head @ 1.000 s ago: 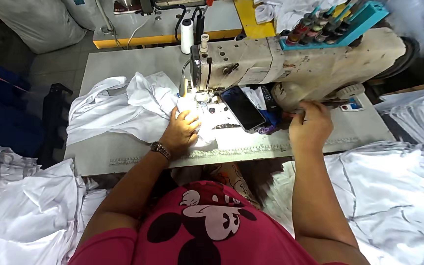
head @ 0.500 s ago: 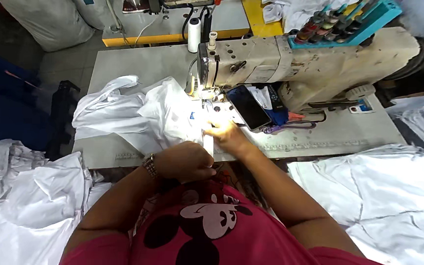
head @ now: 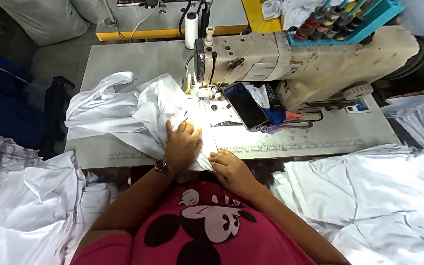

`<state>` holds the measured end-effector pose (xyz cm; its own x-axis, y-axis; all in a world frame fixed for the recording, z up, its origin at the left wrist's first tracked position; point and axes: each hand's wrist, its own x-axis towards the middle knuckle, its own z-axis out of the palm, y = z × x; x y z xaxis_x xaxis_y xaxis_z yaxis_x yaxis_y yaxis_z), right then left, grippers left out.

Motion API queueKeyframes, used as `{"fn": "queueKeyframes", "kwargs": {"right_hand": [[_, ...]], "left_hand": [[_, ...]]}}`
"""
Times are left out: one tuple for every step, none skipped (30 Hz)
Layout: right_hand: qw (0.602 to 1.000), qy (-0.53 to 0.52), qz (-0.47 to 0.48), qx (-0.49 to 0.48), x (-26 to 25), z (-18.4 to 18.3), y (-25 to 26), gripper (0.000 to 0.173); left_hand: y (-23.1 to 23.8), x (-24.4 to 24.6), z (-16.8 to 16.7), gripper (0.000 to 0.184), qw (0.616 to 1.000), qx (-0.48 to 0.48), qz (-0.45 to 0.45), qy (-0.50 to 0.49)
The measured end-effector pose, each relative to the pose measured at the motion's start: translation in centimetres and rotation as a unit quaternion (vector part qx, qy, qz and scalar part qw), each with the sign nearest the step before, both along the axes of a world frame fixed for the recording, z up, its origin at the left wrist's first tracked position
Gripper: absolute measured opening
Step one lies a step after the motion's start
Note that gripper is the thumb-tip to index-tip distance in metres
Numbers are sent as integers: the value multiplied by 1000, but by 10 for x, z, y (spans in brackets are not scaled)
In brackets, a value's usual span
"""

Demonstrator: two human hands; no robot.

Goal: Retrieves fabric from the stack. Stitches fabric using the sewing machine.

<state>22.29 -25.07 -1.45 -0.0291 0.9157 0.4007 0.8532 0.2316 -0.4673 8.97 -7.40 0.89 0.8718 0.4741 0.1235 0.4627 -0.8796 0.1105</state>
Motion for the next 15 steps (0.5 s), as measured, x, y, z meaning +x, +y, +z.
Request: {"fn": "queueKeyframes", "kwargs": {"right_hand": [[1000, 1, -2, 2, 0, 0, 1, 27], [1000, 1, -5, 5, 0, -1, 3, 27], [1000, 2, -9, 8, 1, -1, 6, 27], [1000, 2, -10, 10, 2, -1, 10, 26], [1000, 0, -11, 10, 4, -1, 14, 26], [1000, -5, -13, 9, 5, 0, 18, 26], [1000, -9, -12, 9, 7, 0, 23, 26], [1000, -13, -13, 9, 10, 0, 29, 27], [1000, -15, -16, 10, 12, 0, 34, 27], [1000, -19, -19, 11, 15, 0, 40, 27], [999, -22, -21, 13, 17, 1, 46, 27], [999, -24, -21, 14, 20, 2, 52, 26], [999, -24, -21, 14, 22, 3, 57, 25], [999, -26, -21, 16, 25, 5, 63, 24], [999, -27, -21, 17, 27, 5, 68, 23]], "left_hand": [[3, -1, -5, 43, 1000, -8, -1, -13], [7, -2, -10, 45, 999, -17, -2, -32], [13, -2, -15, 47, 998, -26, -4, -49], [19, -1, -17, 48, 998, -34, -6, -58], [25, 0, -17, 49, 997, -43, -9, -61], [30, 2, -15, 49, 997, -50, -10, -62], [36, 5, -15, 48, 996, -53, -13, -66], [42, 8, -15, 48, 996, -56, -16, -72], [48, 11, -16, 47, 995, -57, -18, -75], [55, 15, -17, 47, 995, -58, -18, -79], [62, 18, -18, 47, 995, -61, -17, -81], [68, 22, -17, 46, 995, -63, -17, -81], [74, 25, -18, 47, 995, -64, -16, -78], [80, 29, -18, 46, 995, -65, -17, -79], [86, 32, -19, 46, 994, -66, -17, -83]]}}
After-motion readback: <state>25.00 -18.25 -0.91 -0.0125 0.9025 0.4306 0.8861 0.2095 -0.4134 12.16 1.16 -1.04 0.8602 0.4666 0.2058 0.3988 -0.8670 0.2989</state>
